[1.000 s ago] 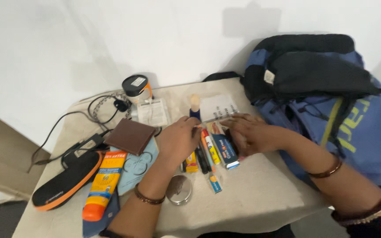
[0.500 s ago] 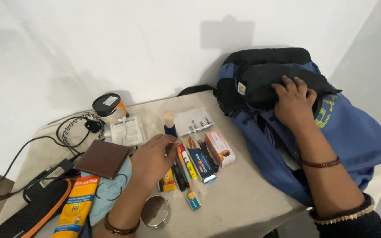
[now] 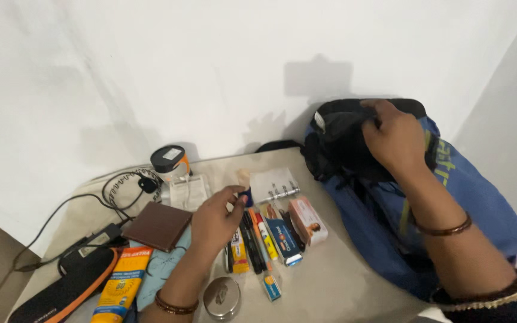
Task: The person picks up toiletry tubes, boxes and small bottles from a table one at a time and places them into a black zippered pouch. They zip the pouch closed, place it into a blue backpack, then open a brown wallet and handle small paper packets on the table.
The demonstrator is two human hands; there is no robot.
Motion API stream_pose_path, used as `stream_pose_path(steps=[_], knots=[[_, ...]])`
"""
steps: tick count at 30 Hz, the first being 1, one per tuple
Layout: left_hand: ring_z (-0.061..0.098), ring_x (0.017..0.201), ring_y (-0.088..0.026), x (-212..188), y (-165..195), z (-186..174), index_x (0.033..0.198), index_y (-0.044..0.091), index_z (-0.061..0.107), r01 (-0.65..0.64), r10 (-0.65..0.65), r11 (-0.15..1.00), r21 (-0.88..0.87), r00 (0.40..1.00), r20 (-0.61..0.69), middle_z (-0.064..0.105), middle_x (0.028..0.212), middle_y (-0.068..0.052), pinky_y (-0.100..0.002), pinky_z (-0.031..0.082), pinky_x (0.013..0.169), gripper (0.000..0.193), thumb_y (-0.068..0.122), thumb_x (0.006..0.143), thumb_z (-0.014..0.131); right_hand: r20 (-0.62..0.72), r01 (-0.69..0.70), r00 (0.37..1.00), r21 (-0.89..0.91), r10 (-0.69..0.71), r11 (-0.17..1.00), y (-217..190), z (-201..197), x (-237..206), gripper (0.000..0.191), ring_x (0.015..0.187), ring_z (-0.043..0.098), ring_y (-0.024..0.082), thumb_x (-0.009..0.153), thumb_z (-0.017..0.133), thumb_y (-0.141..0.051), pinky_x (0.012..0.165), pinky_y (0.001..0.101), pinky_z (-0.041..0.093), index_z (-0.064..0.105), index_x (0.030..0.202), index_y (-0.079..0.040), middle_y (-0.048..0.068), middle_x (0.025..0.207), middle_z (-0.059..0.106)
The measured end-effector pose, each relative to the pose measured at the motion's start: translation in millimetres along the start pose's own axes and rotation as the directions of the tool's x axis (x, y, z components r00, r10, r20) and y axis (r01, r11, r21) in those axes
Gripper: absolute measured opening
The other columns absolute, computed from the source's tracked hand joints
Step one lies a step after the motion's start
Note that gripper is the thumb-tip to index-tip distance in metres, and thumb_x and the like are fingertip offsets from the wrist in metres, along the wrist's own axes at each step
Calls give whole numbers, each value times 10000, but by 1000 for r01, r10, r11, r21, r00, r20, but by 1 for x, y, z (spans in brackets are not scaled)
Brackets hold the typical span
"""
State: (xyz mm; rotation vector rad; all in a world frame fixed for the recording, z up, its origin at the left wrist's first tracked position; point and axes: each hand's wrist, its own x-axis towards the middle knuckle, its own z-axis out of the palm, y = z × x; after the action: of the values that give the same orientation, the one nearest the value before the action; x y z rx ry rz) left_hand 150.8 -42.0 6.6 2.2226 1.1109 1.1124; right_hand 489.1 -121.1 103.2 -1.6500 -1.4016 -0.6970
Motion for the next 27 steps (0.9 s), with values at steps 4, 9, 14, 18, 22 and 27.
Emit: stream_pose_path(steps=[4,9,14,18,22,27], knots=[[676,636,-212,1,-5,21,1253,171,673,48,-17,976,-215,989,144,741,810,-55,-333,557,632,328,286,945,667,199,-313,947,420,250,852,-17,19,2,441,592,512,309,942,592,-8,592,394,404,671,1370,-75,179,752,578],[722,747,-178,-1,-7,57,1301,109,588,-43,123,950,-309,962,243,733,934,-64,-321,559,681,447,296,913,708,-206,139,978,592,-18,794,-4,69,-48,512,1094,616,163,1007,526,50,987,290,509,480,1514,-1,139,1360,558],[733,952,-210,-7,3,99,1225,111,601,96,-1,972,-216,916,401,720,1020,-71,-339,558,822,498,375,861,816,-30,6,991,983,127,185,44,64,-67,449,1133,681,182,994,569,-44,951,305,589,487,1436,-41,121,1509,509],[665,1156,-316,-14,-6,118,1259,130,679,-306,382,910,-281,883,272,697,1241,-111,-405,519,967,475,262,835,847,249,-252,966,856,65,451,43,57,-78,520,1044,741,178,891,641,-69,888,314,627,575,1406,-102,118,1224,679],[581,1220,-379,-21,-16,128,1168,124,746,-406,422,905,-126,821,384,678,1279,-128,-480,419,1014,541,189,656,908,355,-89,925,553,-137,829,28,49,-88,660,717,749,176,632,827,-61,625,336,584,625,1258,-112,93,939,752],[676,1145,-256,-20,-25,132,1203,81,713,-173,286,919,-355,912,295,725,1214,-83,-392,509,994,401,172,829,827,329,60,908,511,-259,858,14,42,-85,606,630,719,216,691,638,71,576,332,546,631,1270,-108,100,788,722]])
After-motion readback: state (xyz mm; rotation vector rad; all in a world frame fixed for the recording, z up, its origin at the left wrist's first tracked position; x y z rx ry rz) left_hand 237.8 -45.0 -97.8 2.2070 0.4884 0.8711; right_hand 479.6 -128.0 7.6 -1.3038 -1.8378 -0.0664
